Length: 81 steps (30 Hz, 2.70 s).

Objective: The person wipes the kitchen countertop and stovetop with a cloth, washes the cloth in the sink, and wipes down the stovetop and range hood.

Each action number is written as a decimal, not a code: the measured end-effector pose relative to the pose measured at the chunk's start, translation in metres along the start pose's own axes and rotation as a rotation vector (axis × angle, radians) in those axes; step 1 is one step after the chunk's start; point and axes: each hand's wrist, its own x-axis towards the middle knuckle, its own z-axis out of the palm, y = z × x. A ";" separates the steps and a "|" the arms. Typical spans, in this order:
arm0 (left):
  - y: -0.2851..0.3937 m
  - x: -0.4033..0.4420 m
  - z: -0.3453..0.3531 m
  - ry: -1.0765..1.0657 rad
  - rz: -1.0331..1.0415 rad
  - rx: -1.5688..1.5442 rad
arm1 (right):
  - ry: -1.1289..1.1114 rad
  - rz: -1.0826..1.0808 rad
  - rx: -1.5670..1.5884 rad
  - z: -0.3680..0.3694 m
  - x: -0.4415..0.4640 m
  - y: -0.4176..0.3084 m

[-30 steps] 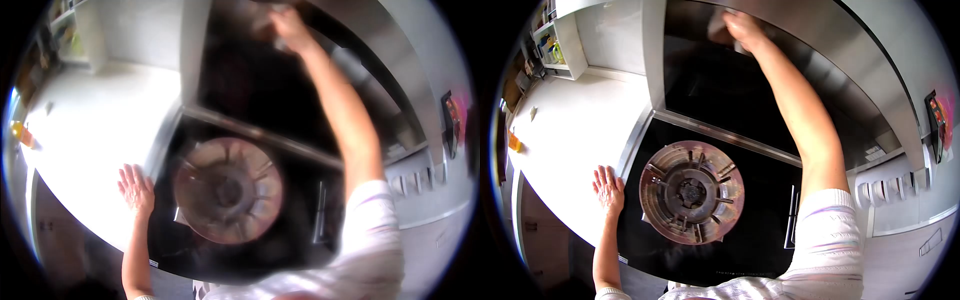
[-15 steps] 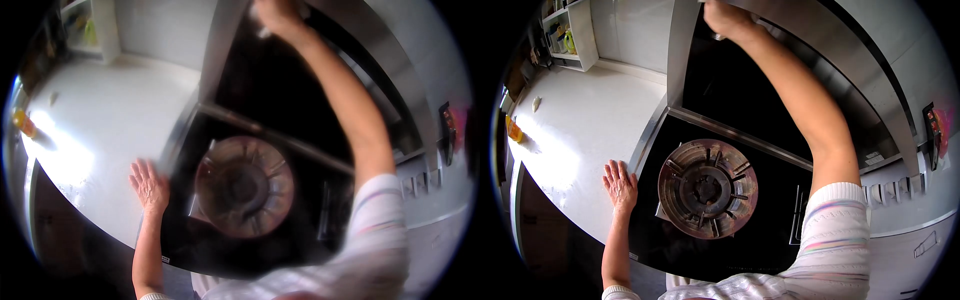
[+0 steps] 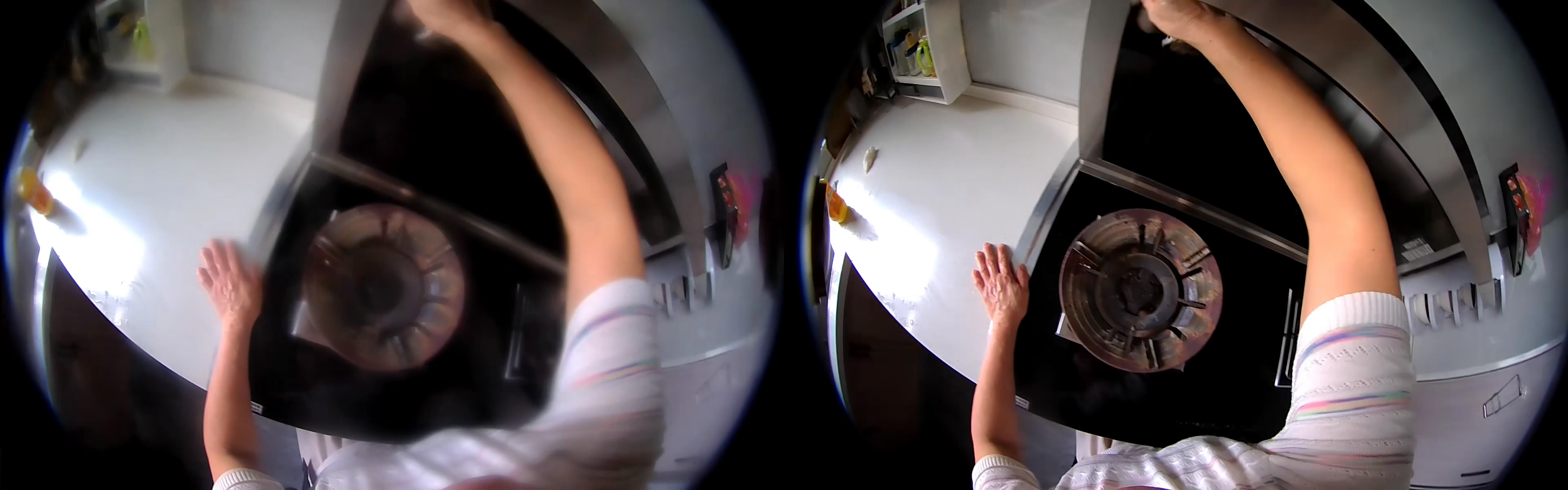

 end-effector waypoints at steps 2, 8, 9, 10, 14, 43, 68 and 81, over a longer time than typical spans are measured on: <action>0.003 0.000 0.002 0.002 -0.005 0.048 | 0.236 -0.183 -0.100 -0.031 -0.012 -0.003; 0.011 -0.003 -0.013 -0.080 -0.024 0.102 | -0.302 0.450 0.169 -0.143 -0.146 0.099; 0.014 -0.003 -0.016 -0.109 -0.042 0.138 | -0.322 0.556 -0.054 -0.173 -0.184 0.130; 0.014 -0.003 -0.014 -0.113 -0.049 0.159 | -0.360 0.664 -0.254 -0.204 -0.222 0.161; 0.008 0.001 0.002 -0.089 -0.063 0.187 | -0.317 0.334 -0.795 -0.342 -0.396 0.290; 0.006 -0.001 0.005 -0.017 -0.045 0.159 | 0.071 0.540 0.003 -0.190 -0.250 0.177; 0.008 -0.002 0.000 -0.004 -0.027 0.042 | 0.581 1.420 1.314 -0.075 -0.169 0.125; 0.001 0.001 0.002 -0.029 -0.014 0.063 | 0.079 1.360 0.835 0.032 0.003 -0.017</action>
